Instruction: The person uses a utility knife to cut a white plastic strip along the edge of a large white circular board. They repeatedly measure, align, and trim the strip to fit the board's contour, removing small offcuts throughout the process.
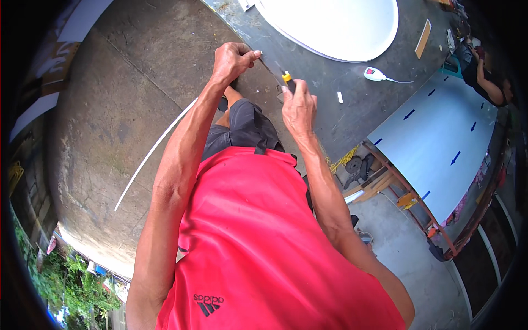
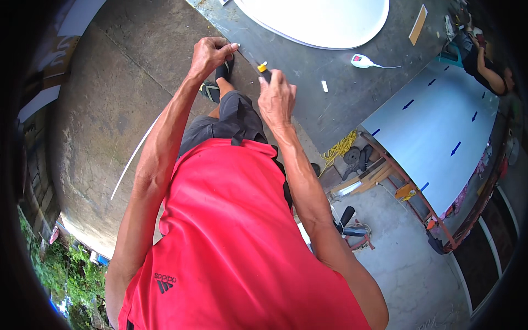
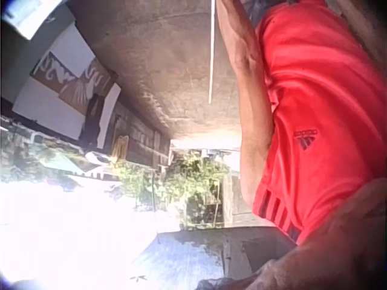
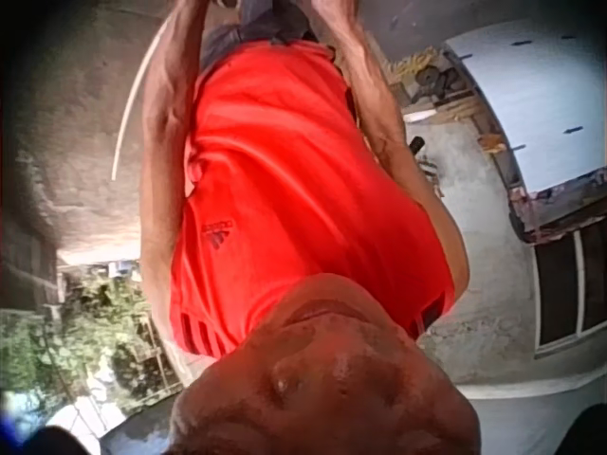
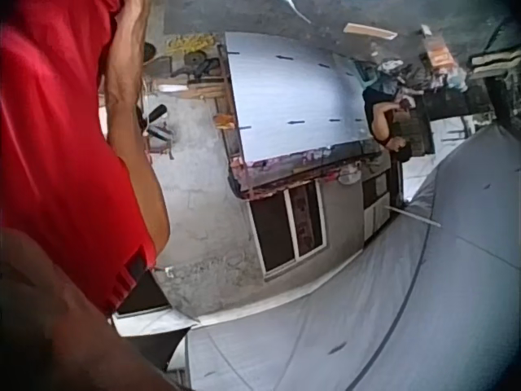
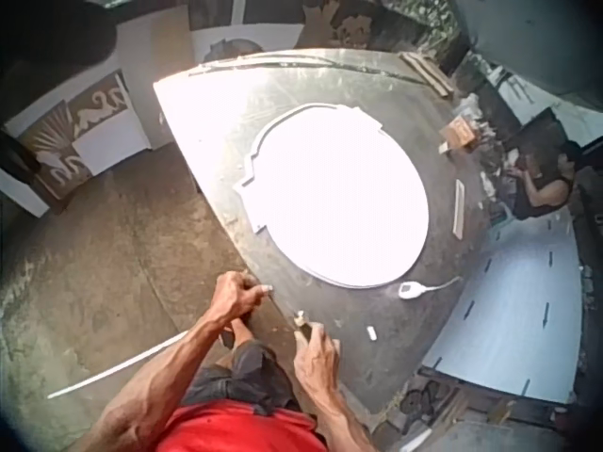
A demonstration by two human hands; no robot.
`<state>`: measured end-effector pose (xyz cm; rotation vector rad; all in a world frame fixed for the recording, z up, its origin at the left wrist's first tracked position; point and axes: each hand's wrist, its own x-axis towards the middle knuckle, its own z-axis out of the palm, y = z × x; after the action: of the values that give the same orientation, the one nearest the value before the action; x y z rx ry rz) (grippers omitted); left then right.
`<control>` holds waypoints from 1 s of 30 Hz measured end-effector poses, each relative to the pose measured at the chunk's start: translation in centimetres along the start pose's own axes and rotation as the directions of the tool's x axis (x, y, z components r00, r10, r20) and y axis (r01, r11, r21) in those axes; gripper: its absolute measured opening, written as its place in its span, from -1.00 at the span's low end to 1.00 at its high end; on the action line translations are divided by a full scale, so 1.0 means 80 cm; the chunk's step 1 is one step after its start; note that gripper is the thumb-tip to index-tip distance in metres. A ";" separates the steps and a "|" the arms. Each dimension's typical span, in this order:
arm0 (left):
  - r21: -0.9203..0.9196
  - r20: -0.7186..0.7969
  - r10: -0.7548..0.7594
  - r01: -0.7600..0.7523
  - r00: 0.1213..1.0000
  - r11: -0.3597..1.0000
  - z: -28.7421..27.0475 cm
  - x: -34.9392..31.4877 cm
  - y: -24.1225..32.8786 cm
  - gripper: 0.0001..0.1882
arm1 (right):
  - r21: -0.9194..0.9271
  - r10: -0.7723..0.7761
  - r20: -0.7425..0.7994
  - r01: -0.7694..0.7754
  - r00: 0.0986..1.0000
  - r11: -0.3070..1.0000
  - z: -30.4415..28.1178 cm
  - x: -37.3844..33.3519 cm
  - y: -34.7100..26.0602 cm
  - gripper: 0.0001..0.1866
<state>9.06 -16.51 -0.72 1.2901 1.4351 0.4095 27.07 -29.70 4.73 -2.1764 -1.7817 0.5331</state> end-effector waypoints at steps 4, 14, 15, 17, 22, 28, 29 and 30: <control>-0.030 0.001 0.004 -0.004 1.000 1.000 -0.003 0.004 -0.004 -0.69 | 0.121 0.483 -0.258 -0.468 0.837 0.876 -0.043 -0.010 0.082 -0.62; 0.086 0.218 0.236 -0.260 0.947 0.962 -0.054 0.006 0.027 -0.77 | 0.300 0.556 -0.137 -0.501 0.820 0.812 -0.058 0.001 0.188 -0.74; 0.116 0.240 0.284 -0.318 0.928 0.941 -0.068 0.007 0.043 -0.80 | 0.321 0.572 -0.130 -0.511 0.810 0.797 -0.059 0.003 0.181 -0.74; 0.167 0.283 0.391 -0.446 0.876 0.879 -0.095 0.019 0.067 -0.82 | 0.359 0.600 -0.115 -0.530 0.791 0.768 -0.062 0.006 0.167 -0.75; 0.430 0.453 0.464 -0.642 0.761 0.634 -0.119 0.092 0.144 -0.89 | 0.632 0.632 -0.011 -0.484 0.775 0.605 -0.050 0.011 0.154 -0.75; 0.491 0.615 0.543 -0.816 0.572 0.304 -0.081 0.215 0.216 -0.94 | 0.839 0.655 0.129 -0.434 0.745 0.329 -0.049 0.065 0.088 -0.70; 0.504 0.656 0.472 -0.808 0.588 0.306 -0.074 0.228 0.230 -0.96 | 0.857 0.633 0.153 -0.420 0.759 0.298 -0.049 0.078 0.078 -0.70; 0.512 0.694 0.482 -0.837 0.536 0.194 -0.066 0.240 0.237 -0.96 | 0.875 0.611 0.172 -0.404 0.773 0.265 -0.050 0.091 0.068 -0.70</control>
<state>17.38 8.46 7.20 2.6795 0.5163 -0.0297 34.88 -23.55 5.19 -1.7887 -0.3276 1.0434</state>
